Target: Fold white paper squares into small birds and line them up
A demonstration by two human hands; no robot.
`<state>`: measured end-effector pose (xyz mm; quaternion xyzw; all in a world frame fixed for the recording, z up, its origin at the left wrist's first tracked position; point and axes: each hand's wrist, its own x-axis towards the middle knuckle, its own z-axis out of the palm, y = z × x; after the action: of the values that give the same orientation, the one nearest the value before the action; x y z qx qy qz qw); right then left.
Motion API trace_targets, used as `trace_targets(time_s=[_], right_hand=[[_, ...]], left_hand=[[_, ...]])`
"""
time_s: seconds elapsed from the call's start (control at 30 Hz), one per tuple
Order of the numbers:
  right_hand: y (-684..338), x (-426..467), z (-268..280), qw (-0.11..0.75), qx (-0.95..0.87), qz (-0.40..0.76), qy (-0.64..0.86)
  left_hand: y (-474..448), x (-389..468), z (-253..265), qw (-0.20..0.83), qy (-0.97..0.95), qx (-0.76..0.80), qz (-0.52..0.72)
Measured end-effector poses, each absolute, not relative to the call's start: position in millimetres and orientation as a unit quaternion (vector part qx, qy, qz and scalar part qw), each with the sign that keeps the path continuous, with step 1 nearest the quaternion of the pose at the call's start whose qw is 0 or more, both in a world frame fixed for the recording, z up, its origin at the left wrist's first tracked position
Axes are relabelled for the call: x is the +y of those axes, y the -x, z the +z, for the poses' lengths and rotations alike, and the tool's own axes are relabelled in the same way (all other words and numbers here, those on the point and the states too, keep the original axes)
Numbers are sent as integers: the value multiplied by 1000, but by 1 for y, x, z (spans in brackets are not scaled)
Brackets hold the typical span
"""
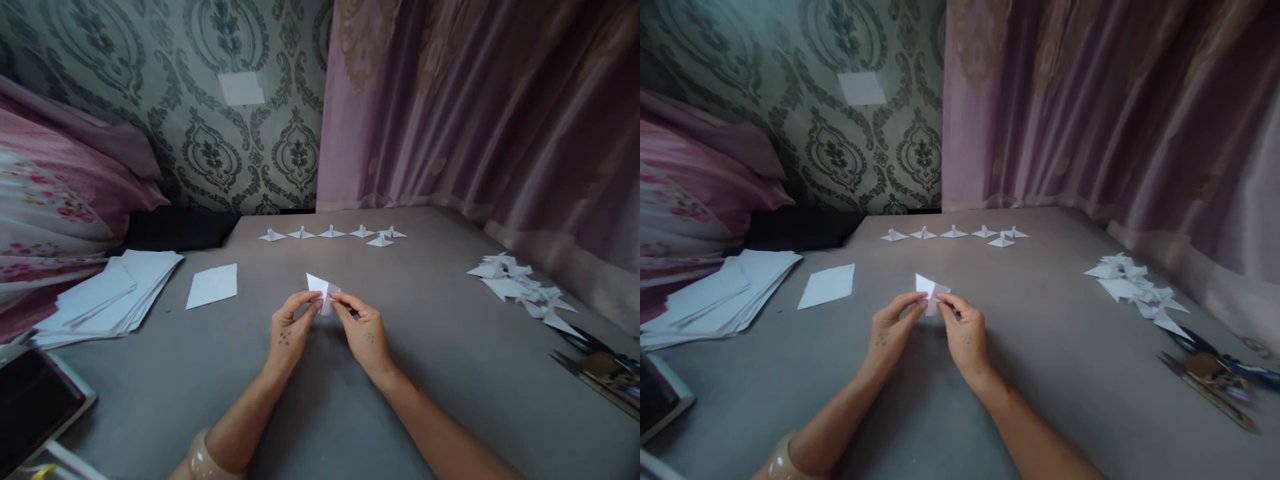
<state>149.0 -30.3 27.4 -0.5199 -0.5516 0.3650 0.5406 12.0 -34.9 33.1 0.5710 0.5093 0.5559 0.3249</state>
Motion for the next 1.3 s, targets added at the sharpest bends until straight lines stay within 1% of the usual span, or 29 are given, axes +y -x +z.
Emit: trace_targets(time_s=[0.33, 0.5, 0.67, 0.73, 0.9, 1.07, 1.13, 1.2, 1.3], right_hand=[[-150, -30, 30, 544, -587, 345, 490], [-150, -33, 31, 548, -608, 313, 482], [-149, -36, 31, 545, -615, 248, 513], [-149, -36, 33, 539, -628, 229, 512], [-150, -37, 38, 517, -668, 189, 500], [-154, -32, 39, 499, -680, 229, 485], [-162, -26, 39, 498, -673, 236, 494], [-173, -18, 40, 475, -659, 248, 528], [-188, -13, 45, 413, -651, 268, 577]], left_hand=[[-12, -36, 32, 335, -591, 501, 536], [-11, -36, 30, 297, -605, 503, 541], [-11, -37, 30, 213, -634, 514, 538], [-9, -39, 32, 196, -655, 510, 522], [-8, -42, 34, 208, -694, 496, 480], [-4, -34, 35, 235, -681, 511, 469], [4, -30, 39, 222, -666, 537, 468], [14, -28, 47, 229, -648, 573, 447], [24, -34, 61, 284, -631, 614, 381]])
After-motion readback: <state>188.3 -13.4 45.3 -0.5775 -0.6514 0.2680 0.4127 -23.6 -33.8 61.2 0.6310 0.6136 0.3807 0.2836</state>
